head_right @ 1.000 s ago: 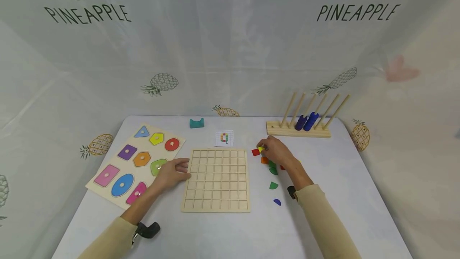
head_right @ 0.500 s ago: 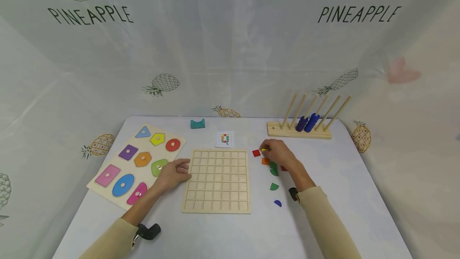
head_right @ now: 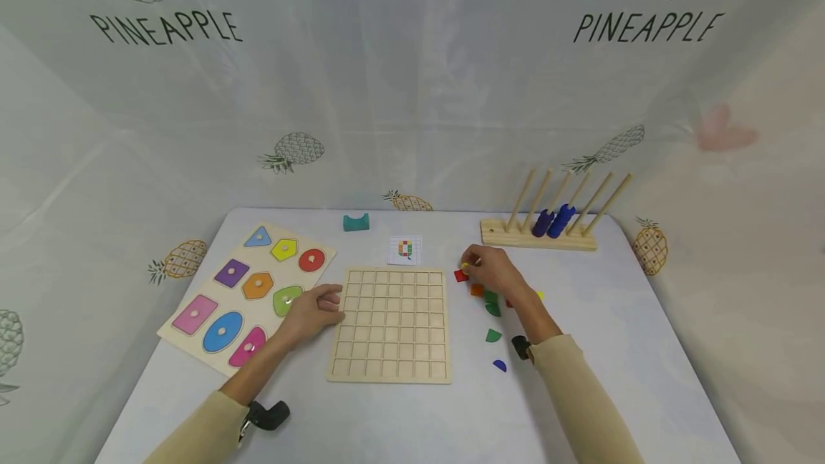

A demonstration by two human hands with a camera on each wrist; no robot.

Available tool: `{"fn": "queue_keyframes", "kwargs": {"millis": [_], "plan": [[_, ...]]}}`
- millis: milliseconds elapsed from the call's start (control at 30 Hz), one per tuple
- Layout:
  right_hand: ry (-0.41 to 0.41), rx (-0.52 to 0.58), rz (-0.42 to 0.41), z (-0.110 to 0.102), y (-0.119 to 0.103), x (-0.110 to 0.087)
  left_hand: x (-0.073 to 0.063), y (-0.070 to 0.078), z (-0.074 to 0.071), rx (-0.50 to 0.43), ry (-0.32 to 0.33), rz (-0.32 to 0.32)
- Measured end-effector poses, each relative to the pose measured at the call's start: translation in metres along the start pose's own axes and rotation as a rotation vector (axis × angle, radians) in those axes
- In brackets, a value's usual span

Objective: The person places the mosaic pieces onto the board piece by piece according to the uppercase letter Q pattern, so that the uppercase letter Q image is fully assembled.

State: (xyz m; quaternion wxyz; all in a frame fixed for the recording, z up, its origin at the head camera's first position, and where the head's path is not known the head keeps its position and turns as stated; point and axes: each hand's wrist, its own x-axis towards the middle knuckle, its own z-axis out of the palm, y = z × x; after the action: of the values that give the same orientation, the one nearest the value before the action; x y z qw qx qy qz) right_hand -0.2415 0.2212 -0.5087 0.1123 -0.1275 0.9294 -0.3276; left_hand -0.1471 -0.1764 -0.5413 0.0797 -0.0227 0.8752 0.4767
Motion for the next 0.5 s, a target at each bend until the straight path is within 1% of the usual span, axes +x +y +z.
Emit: {"fn": "queue_keyframes", "kwargs": {"millis": [267,433,500], "plan": [[0.01,0.115,-0.026,0.019,-0.016,0.011,-0.001,0.001,0.0,-0.004,0.002,0.001],[0.018,0.153,-0.083,0.031,-0.03,0.017,-0.002,0.002,0.0,-0.004,0.001,0.004],[0.019,0.175,-0.094,0.036,-0.037,0.019,-0.003,0.002,0.0,0.001,0.003,0.006]]}}
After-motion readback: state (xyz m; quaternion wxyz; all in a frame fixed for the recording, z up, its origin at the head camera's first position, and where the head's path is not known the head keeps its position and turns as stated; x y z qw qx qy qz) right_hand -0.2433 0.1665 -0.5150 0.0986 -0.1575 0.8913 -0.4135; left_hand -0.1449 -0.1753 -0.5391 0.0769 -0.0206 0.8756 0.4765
